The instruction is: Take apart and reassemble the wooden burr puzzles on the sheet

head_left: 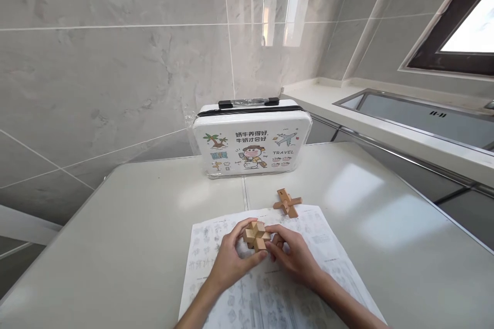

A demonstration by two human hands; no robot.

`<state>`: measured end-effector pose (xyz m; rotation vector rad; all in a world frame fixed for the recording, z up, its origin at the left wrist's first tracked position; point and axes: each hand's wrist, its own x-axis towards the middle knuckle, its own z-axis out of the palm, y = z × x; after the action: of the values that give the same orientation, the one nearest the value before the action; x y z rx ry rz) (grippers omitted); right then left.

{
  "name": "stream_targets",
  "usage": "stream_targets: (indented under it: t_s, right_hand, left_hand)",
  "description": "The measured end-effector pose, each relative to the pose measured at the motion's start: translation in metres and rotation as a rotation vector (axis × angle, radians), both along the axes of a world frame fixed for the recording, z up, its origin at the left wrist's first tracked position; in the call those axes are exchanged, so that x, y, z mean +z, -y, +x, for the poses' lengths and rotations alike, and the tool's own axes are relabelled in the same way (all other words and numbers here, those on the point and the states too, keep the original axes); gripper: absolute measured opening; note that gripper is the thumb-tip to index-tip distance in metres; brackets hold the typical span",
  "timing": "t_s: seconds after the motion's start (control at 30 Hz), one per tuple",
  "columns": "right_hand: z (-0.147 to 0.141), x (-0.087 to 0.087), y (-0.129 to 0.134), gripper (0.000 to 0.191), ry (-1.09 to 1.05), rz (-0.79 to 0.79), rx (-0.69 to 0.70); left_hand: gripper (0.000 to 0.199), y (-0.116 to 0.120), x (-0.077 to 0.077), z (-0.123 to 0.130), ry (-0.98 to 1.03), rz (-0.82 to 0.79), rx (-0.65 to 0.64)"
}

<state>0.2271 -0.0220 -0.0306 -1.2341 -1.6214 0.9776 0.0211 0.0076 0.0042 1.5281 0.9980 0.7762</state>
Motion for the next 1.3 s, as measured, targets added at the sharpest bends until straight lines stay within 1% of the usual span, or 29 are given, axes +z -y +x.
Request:
stream_targets:
  t_s: [0.07,0.17,0.27,0.33,0.43,0.57,0.63,0.7,0.77,0.83,0.97,1.03,1.1,1.17,1.23,1.3]
  right_hand:
    - [0.000,0.001,0.001,0.021,-0.042,-0.041,0.036]
    - [0.002,0.004,0.001,0.022,-0.136,-0.148,0.128]
    - [0.005,0.008,0.001,0.025,-0.200,-0.208,0.164]
    - [0.006,0.011,-0.001,0.026,-0.175,-0.173,0.153]
    - [0.007,0.015,-0.004,0.030,-0.109,-0.070,0.104]
    - [0.008,0.012,-0.005,0.026,-0.092,0.011,0.049]
    - [0.008,0.009,-0.005,0.026,-0.103,0.007,0.054]
    - [0.008,0.007,-0.003,0.027,-0.126,-0.022,0.092]
    - [0.008,0.009,-0.002,0.028,-0.146,-0.064,0.133]
    - [0.008,0.013,-0.002,0.029,-0.184,-0.120,0.167]
    - [0.008,0.022,-0.003,0.033,-0.384,-0.289,0.292]
    - [0.008,0.023,-0.003,0.034,-0.470,-0.337,0.328]
    - [0.009,0.022,-0.004,0.034,-0.506,-0.336,0.315]
    - [0.008,0.020,-0.003,0.034,-0.493,-0.306,0.269]
    - [0.007,0.018,-0.002,0.033,-0.430,-0.262,0.221]
    - [0.005,0.015,0.000,0.030,-0.324,-0.202,0.175]
  left_hand:
    - [0.065,0.000,0.002,-0.001,0.002,0.021,-0.012]
    - [0.064,0.000,0.004,-0.003,0.006,0.046,-0.041]
    - [0.063,0.002,0.005,-0.003,-0.004,0.073,-0.066]
    - [0.063,0.003,0.005,-0.002,-0.026,0.103,-0.049]
    - [0.062,0.006,0.002,0.000,-0.076,0.184,0.015]
    - [0.060,0.007,-0.007,0.000,-0.145,0.288,0.068]
    - [0.058,0.007,-0.012,-0.001,-0.169,0.357,0.086]
    - [0.056,0.007,-0.016,-0.001,-0.194,0.444,0.085]
    - [0.056,0.007,-0.017,-0.001,-0.222,0.516,0.061]
    - [0.058,0.008,-0.018,-0.002,-0.244,0.548,0.037]
    - [0.064,0.010,-0.013,-0.002,-0.247,0.487,0.044]
    - [0.064,0.009,-0.010,-0.002,-0.226,0.426,0.052]
    - [0.070,0.008,-0.007,-0.001,-0.192,0.342,0.065]
    - [0.082,0.006,-0.005,-0.002,-0.133,0.234,0.078]
    - [0.090,0.005,-0.005,-0.003,-0.070,0.129,0.061]
    - [0.093,0.005,-0.004,-0.003,-0.029,0.045,0.027]
